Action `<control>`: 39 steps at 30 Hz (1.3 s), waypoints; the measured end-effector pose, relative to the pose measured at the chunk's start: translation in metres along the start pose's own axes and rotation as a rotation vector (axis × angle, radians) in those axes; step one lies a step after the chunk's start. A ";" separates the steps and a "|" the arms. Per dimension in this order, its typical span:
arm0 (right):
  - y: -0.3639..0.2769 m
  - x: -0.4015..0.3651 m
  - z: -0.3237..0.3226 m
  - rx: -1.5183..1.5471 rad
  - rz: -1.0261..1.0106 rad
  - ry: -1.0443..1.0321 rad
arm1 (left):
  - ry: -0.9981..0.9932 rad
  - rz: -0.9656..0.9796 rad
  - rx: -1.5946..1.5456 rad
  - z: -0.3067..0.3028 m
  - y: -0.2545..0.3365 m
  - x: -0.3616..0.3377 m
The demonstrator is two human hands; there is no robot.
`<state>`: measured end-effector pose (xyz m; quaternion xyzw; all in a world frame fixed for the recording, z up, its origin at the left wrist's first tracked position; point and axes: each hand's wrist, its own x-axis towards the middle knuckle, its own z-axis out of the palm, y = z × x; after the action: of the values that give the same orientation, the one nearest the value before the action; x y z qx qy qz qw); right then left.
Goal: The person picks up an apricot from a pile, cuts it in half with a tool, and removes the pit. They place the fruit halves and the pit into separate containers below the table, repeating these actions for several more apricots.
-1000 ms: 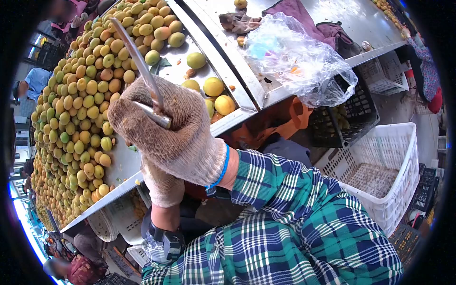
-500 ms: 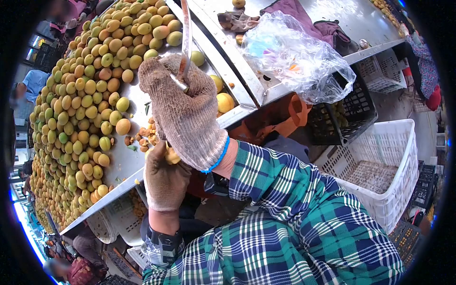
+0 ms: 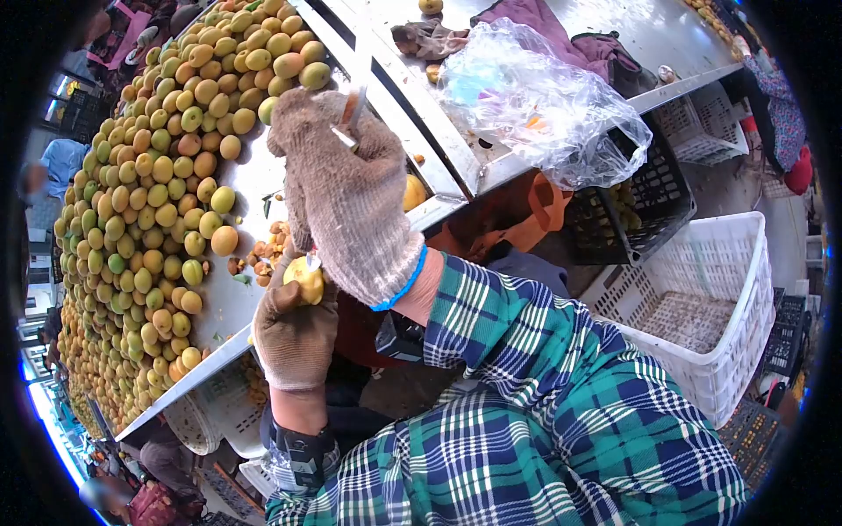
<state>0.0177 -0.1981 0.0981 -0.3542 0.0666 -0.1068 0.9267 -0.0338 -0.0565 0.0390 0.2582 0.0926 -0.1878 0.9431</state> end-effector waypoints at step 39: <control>0.024 -0.020 0.008 -0.137 -0.175 -0.217 | 0.185 0.529 1.611 -0.015 -0.010 -0.014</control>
<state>0.0038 -0.1701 0.0890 -0.4305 -0.0578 -0.1436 0.8892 -0.0517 -0.0526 0.0257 0.8776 -0.0558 0.0521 0.4732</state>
